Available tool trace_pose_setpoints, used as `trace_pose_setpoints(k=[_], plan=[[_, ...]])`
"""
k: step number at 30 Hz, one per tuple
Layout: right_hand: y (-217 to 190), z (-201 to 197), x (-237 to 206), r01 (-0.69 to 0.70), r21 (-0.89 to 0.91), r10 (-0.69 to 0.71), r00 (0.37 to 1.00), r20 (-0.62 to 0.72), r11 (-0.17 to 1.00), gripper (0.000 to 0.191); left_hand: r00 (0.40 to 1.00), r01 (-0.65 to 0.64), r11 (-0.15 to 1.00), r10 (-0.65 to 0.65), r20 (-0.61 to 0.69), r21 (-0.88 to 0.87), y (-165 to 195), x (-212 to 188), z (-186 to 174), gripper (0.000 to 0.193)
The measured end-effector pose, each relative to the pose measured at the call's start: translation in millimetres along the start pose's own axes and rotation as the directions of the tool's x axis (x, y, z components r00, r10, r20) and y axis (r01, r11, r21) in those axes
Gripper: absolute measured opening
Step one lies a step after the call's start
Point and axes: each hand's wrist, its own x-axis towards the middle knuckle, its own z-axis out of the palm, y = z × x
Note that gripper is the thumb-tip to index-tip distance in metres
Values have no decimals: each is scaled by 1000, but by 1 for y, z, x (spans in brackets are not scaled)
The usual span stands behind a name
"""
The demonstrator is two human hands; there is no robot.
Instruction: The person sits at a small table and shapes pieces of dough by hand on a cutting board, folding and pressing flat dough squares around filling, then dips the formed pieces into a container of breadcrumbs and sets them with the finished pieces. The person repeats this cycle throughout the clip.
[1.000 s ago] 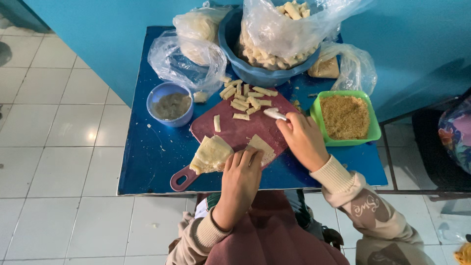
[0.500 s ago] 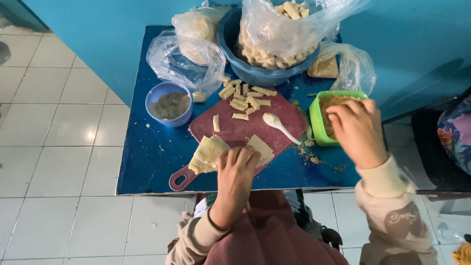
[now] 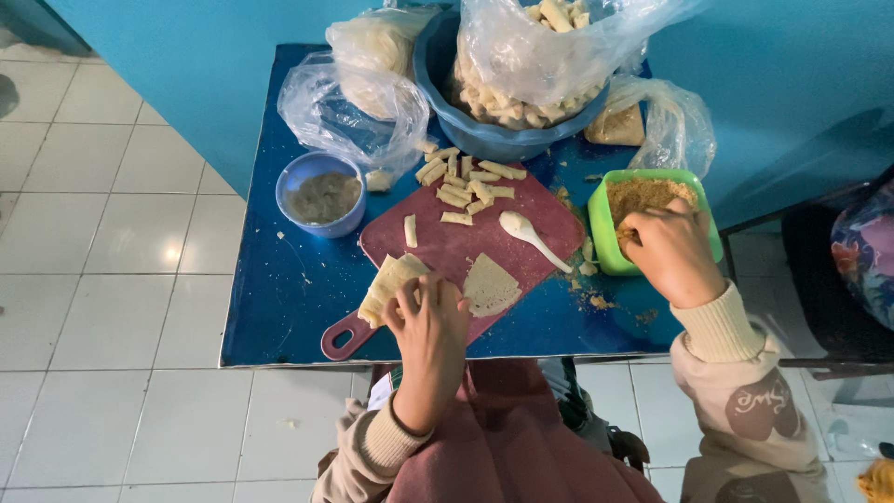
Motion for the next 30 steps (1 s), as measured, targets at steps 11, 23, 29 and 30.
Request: trace_pose_setpoints(k=[11,23,29,30], plan=[[-33,-57,11,22,72,-14,994,-105,997,4,1000,1,979,3,17,-206,6,7,-15,26],[-155,0,2,302,420,-274,953,-129,855,20,996,55,972,-37,82,-229,8,6,-14,36],[-150,11,-13,364,511,-285,931,-229,779,27,997,28,987,-17,69,-161,9,6,-9,49],[-148,12,-13,360,515,-280,932,-229,778,25,997,29,987,-18,74,-157,9,6,-9,49]])
